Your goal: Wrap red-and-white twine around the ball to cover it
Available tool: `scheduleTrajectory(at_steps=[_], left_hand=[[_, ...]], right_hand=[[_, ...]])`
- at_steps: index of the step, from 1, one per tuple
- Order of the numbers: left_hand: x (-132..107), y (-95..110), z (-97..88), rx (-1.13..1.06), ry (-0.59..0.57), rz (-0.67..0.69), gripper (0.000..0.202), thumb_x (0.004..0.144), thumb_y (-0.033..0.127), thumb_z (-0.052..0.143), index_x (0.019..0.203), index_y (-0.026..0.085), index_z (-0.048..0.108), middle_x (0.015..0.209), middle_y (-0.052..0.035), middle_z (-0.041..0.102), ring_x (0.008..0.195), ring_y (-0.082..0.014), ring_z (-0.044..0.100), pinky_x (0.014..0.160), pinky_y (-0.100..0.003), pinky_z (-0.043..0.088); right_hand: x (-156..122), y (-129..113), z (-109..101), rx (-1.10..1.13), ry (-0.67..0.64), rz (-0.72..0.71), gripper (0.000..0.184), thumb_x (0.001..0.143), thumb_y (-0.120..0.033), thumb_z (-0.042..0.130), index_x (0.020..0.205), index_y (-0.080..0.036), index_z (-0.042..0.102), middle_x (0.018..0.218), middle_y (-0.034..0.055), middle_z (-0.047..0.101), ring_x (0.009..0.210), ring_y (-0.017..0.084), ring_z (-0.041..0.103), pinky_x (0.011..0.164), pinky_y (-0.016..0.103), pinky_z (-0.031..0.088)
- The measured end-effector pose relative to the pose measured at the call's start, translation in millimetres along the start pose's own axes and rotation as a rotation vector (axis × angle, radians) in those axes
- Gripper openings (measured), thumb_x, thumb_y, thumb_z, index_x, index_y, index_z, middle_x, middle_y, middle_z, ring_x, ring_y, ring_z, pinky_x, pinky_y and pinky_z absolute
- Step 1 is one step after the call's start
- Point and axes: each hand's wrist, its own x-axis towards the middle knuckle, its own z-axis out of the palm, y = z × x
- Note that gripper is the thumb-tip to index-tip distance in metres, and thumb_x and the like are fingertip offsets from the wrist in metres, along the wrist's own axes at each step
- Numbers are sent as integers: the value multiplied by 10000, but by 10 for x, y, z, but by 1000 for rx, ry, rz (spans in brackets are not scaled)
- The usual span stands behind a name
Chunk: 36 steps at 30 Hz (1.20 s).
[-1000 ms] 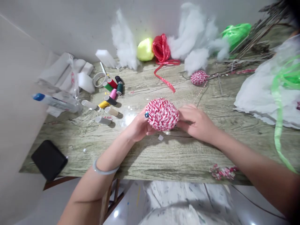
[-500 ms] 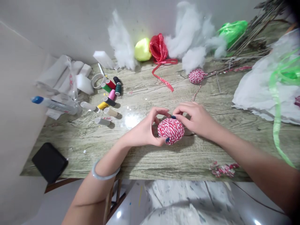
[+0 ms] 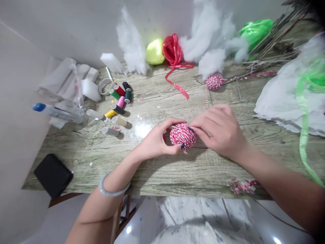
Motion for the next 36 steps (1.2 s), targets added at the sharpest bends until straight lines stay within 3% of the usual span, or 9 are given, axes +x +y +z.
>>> scheduleTrajectory(at_steps=[5, 10, 19, 22, 26, 31, 36], left_hand=[[3, 19, 10, 29, 77, -21, 598, 693, 270, 756, 1255, 245, 556, 1242, -70, 618, 1025, -232, 611, 839, -318, 524], [7, 42, 25, -36, 140, -59, 595, 693, 227, 725, 1261, 227, 548, 1222, -79, 617, 978, -212, 611, 671, -236, 506], [33, -60, 33, -256, 297, -8, 542, 731, 349, 735, 1221, 215, 549, 1230, -87, 617, 1092, -237, 595, 775, -262, 524], [55, -151, 33, -333, 360, -81, 555, 740, 447, 730, 1219, 228, 553, 1143, -74, 644, 873, -179, 625, 643, -236, 502], [84, -223, 60, -524, 391, -200, 512, 758, 525, 676, 1180, 259, 559, 873, -20, 616, 536, -86, 479, 457, -217, 397], [70, -171, 83, -686, 401, -259, 538, 661, 657, 664, 982, 236, 572, 742, -19, 569, 592, -133, 530, 483, -253, 436], [-1, -116, 52, -710, 364, -243, 659, 580, 705, 704, 1024, 234, 583, 861, -61, 647, 815, -241, 653, 664, -370, 564]], right_hand=[[-26, -15, -50, -144, 42, -151, 137, 938, -197, 555, 880, -246, 669, 776, -19, 719, 691, 148, 584, 822, 369, 380], [-36, -19, -86, -139, 63, -216, 146, 930, -174, 571, 934, -270, 681, 804, -42, 734, 702, 128, 609, 824, 379, 379], [-38, -54, -110, -141, 98, -303, 159, 943, -131, 555, 948, -268, 635, 805, -77, 737, 709, 95, 623, 863, 318, 396], [-21, -59, -96, -134, 103, -317, 157, 935, -120, 563, 927, -263, 629, 777, -82, 728, 699, 92, 614, 858, 307, 399], [-19, -54, -48, -104, 88, -329, 151, 925, -124, 577, 897, -258, 640, 758, -78, 716, 686, 89, 596, 846, 301, 396], [-51, -30, 50, 35, 51, -210, 138, 921, -150, 571, 879, -245, 663, 744, -42, 695, 686, 115, 571, 839, 327, 381], [-60, 27, 159, 492, -56, 114, 138, 916, -189, 572, 805, -203, 654, 726, -8, 645, 715, 139, 579, 761, 303, 393]])
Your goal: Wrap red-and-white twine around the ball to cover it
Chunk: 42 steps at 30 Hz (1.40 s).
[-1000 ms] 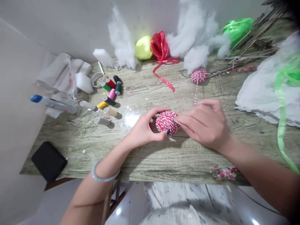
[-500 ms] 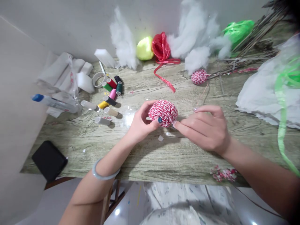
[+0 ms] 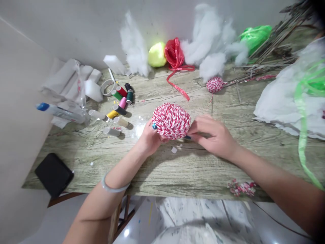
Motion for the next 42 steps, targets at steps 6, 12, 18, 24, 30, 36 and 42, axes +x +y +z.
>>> scheduleTrajectory(at_steps=[6, 12, 18, 24, 30, 36, 42], left_hand=[[5, 118, -49, 289, -371, 181, 570, 672, 489, 742, 1158, 226, 602, 1190, -101, 606, 1108, -286, 592, 965, -429, 496], [-64, 141, 21, 641, -442, 286, 643, 650, 261, 753, 1234, 251, 483, 1260, -101, 518, 1073, -249, 549, 959, -413, 468], [-112, 154, 99, 705, -434, 406, 625, 626, 241, 784, 1135, 239, 422, 1274, -110, 490, 1183, -263, 504, 946, -400, 483], [-95, 149, 127, 859, -396, 415, 533, 667, 270, 763, 1136, 225, 514, 1248, -105, 498, 1201, -274, 506, 950, -413, 497], [-74, 36, 138, 695, -265, 298, 701, 681, 251, 764, 1279, 228, 399, 1280, -99, 556, 937, -177, 614, 786, -309, 524], [-37, -1, 110, 789, -293, 326, 586, 718, 293, 731, 1252, 226, 499, 1243, -86, 598, 1145, -277, 569, 1017, -434, 438], [-21, -66, 92, 634, -331, 396, 622, 907, 385, 552, 1451, 255, 281, 1331, -122, 482, 1223, -261, 500, 1058, -431, 418]], right_hand=[[17, 137, -8, 102, -169, 171, 118, 892, -238, 588, 800, -185, 639, 790, 11, 672, 760, 168, 597, 747, 295, 388], [33, 141, -35, -13, -206, 284, 102, 862, -163, 560, 833, -187, 655, 830, 17, 688, 798, 175, 598, 805, 329, 365], [66, 119, -12, 251, -231, 586, 120, 863, -241, 551, 808, -192, 645, 791, 2, 682, 736, 162, 600, 696, 284, 415], [77, 46, -22, 137, -123, 573, 77, 855, -192, 557, 825, -200, 627, 821, 10, 671, 772, 170, 599, 719, 290, 419], [65, -57, -23, -77, 48, 420, 94, 870, -127, 535, 825, -203, 568, 880, 24, 630, 813, 171, 585, 734, 296, 408], [18, -8, 64, -80, 55, 434, 98, 876, -132, 535, 819, -208, 558, 850, 17, 620, 769, 169, 571, 682, 299, 394], [-8, 15, 111, 7, 99, 473, 68, 882, -151, 521, 865, -211, 550, 865, 21, 577, 770, 166, 565, 698, 303, 431]])
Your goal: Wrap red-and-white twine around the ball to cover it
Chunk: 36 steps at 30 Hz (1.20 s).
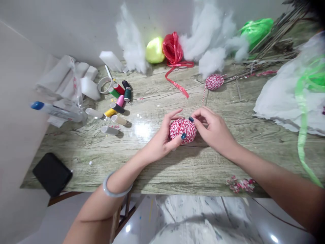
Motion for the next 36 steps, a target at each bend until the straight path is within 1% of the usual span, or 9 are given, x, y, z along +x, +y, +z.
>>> scheduleTrajectory(at_steps=[3, 5, 10, 17, 22, 27, 29, 32, 36], left_hand=[[11, 8, -8, 25, -17, 91, 572, 893, 471, 577, 1388, 260, 381, 1349, -125, 440, 1315, -297, 405, 1150, -483, 313], [13, 23, -35, 4, -82, 89, 679, 800, 494, 697, 1368, 271, 399, 1366, -124, 424, 1341, -326, 380, 1161, -507, 299], [-3, 34, -101, -122, -206, -73, 682, 839, 357, 667, 1419, 275, 317, 1395, -120, 420, 1279, -293, 468, 1068, -454, 432], [32, 54, -9, -90, -38, -94, 653, 787, 411, 744, 1332, 227, 434, 1352, -115, 515, 1260, -296, 499, 1062, -416, 427], [18, 53, 1, -139, -70, -78, 838, 714, 564, 758, 1407, 260, 398, 1431, -120, 465, 1303, -318, 476, 1086, -425, 422], [-18, 10, -52, -492, -193, -292, 878, 754, 881, 310, 1444, 341, 370, 1413, -109, 512, 1020, -280, 651, 723, -382, 581], [-18, 14, -53, -549, -187, -339, 840, 780, 868, 289, 1433, 347, 376, 1406, -100, 522, 998, -270, 659, 694, -374, 586], [-2, 28, -30, -359, -102, -329, 712, 823, 676, 557, 1410, 300, 408, 1407, -104, 517, 1162, -277, 590, 871, -389, 570], [23, 10, 12, -303, -6, -297, 632, 806, 507, 679, 1332, 204, 502, 1298, -124, 606, 1171, -269, 591, 975, -399, 513]], right_hand=[[-7, -16, 8, -9, 16, -22, 82, 884, -140, 507, 862, -215, 530, 861, 23, 557, 768, 166, 548, 694, 303, 431], [-7, -20, 12, -19, 13, -26, 93, 882, -132, 502, 853, -217, 522, 862, 25, 557, 775, 169, 548, 698, 305, 431], [7, 32, 23, 0, -24, 14, 83, 877, -145, 511, 837, -217, 525, 858, 24, 575, 778, 174, 572, 719, 315, 444], [36, 130, 41, 47, -39, 95, 65, 891, -198, 508, 840, -208, 547, 875, 28, 609, 753, 165, 588, 724, 310, 450], [59, 115, 44, 103, -100, 165, 54, 868, -211, 515, 852, -202, 566, 810, 21, 619, 738, 168, 570, 653, 285, 421], [68, 81, 27, 139, -159, 238, 78, 845, -238, 533, 783, -204, 565, 623, -27, 536, 613, 143, 487, 568, 259, 348], [69, 85, 24, 156, -166, 251, 82, 838, -239, 536, 774, -203, 572, 598, -36, 520, 581, 135, 464, 549, 253, 332], [76, 102, 28, 166, -155, 270, 96, 843, -261, 546, 778, -199, 580, 631, -26, 551, 567, 128, 456, 539, 252, 330], [79, 120, 41, 168, -65, 250, 78, 864, -265, 548, 830, -201, 575, 758, -1, 610, 627, 134, 513, 581, 260, 377]])
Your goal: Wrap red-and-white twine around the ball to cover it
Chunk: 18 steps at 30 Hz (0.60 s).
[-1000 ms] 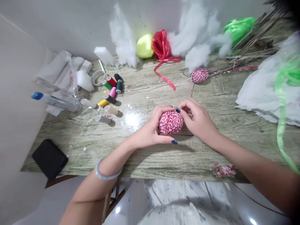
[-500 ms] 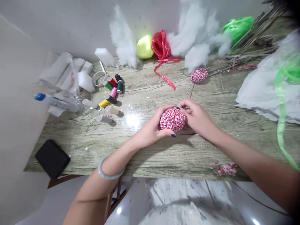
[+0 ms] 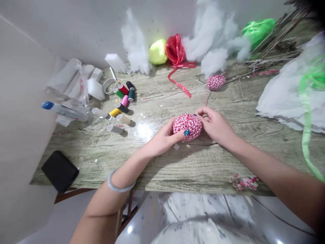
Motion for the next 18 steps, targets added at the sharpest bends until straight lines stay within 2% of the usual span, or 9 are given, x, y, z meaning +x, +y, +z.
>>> scheduleTrajectory(at_steps=[2, 5, 8, 12, 18], left_hand=[[8, -2, 4, -7, 10, 24, 642, 752, 457, 751, 1296, 191, 538, 1269, -120, 634, 1133, -264, 618, 983, -404, 502], [-2, 40, 1, 130, 63, 119, 683, 682, 403, 819, 1275, 197, 549, 1277, -115, 630, 1149, -273, 611, 1017, -424, 473], [-21, 93, -4, 359, 118, 309, 722, 649, 407, 841, 1268, 210, 527, 1267, -115, 617, 1167, -278, 589, 1036, -441, 451], [-29, 87, -28, 590, 132, 550, 756, 665, 413, 832, 1302, 228, 470, 1242, -116, 600, 1149, -274, 585, 993, -446, 478], [-54, 72, -46, 817, 174, 635, 764, 730, 417, 787, 1361, 238, 396, 1261, -135, 586, 1154, -282, 601, 947, -439, 517]], right_hand=[[-8, 2, 6, 3, 36, -59, 59, 875, -246, 541, 846, -204, 569, 801, 7, 622, 682, 145, 554, 628, 270, 412], [-33, -17, 9, -41, 74, -184, 47, 888, -204, 528, 855, -210, 561, 827, 12, 619, 745, 158, 585, 689, 289, 442], [-67, -73, -4, -100, 121, -293, 75, 888, -159, 521, 853, -218, 551, 831, 15, 599, 780, 168, 583, 721, 304, 454], [-120, -169, -46, -136, 180, -433, 102, 897, -136, 512, 862, -226, 545, 832, 20, 574, 783, 171, 571, 706, 305, 466], [-186, -210, -110, -287, 228, -584, 117, 913, -159, 509, 885, -244, 584, 826, 45, 610, 793, 205, 596, 722, 359, 480]])
